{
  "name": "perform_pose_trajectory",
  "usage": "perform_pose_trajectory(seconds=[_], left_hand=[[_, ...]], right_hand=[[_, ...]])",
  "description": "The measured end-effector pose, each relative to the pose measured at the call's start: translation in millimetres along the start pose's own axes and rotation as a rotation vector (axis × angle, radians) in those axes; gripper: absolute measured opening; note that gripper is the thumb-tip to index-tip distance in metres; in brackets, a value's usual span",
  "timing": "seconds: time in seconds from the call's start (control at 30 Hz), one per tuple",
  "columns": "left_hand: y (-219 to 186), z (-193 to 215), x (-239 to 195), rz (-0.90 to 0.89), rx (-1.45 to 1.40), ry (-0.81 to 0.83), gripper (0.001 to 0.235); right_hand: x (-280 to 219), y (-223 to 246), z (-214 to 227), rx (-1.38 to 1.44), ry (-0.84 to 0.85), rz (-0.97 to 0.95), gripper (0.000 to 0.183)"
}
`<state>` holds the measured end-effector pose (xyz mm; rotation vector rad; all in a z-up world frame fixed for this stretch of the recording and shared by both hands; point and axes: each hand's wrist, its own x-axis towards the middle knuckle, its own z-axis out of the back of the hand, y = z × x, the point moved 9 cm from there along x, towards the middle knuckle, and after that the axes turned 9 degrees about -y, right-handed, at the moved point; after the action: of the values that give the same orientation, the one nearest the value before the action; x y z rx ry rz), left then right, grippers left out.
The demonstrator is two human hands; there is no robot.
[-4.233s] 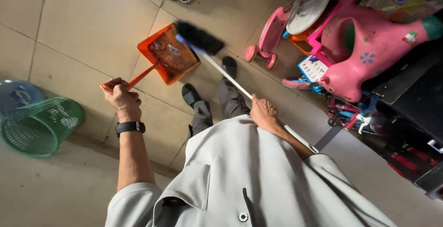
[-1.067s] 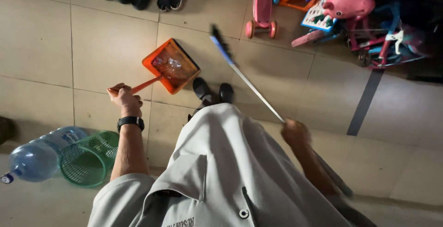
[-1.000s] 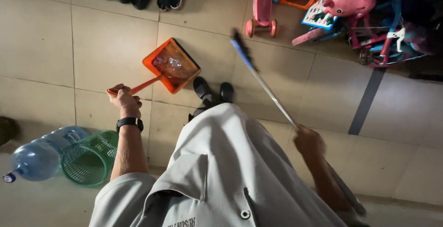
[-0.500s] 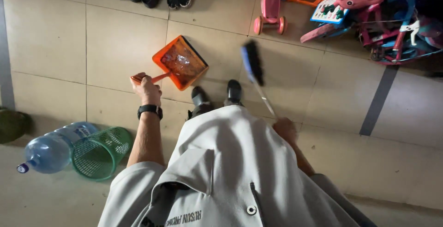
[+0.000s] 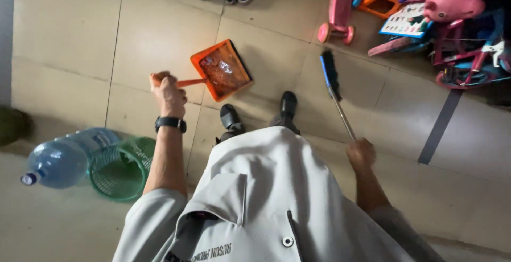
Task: The person sweeps the tiled floor using a broom and an orange dustpan, moving debris from different areas of the hallway into the pan.
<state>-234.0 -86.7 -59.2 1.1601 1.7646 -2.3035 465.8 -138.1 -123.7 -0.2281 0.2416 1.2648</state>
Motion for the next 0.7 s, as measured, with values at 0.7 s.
perform_pose_trajectory(seconds=[0.7], left_hand=[[-76,5,74,0.022,-0.018,-0.082,0.020]], right_hand=[[141,211,67,-0.105,-0.046,0.106,0.026]])
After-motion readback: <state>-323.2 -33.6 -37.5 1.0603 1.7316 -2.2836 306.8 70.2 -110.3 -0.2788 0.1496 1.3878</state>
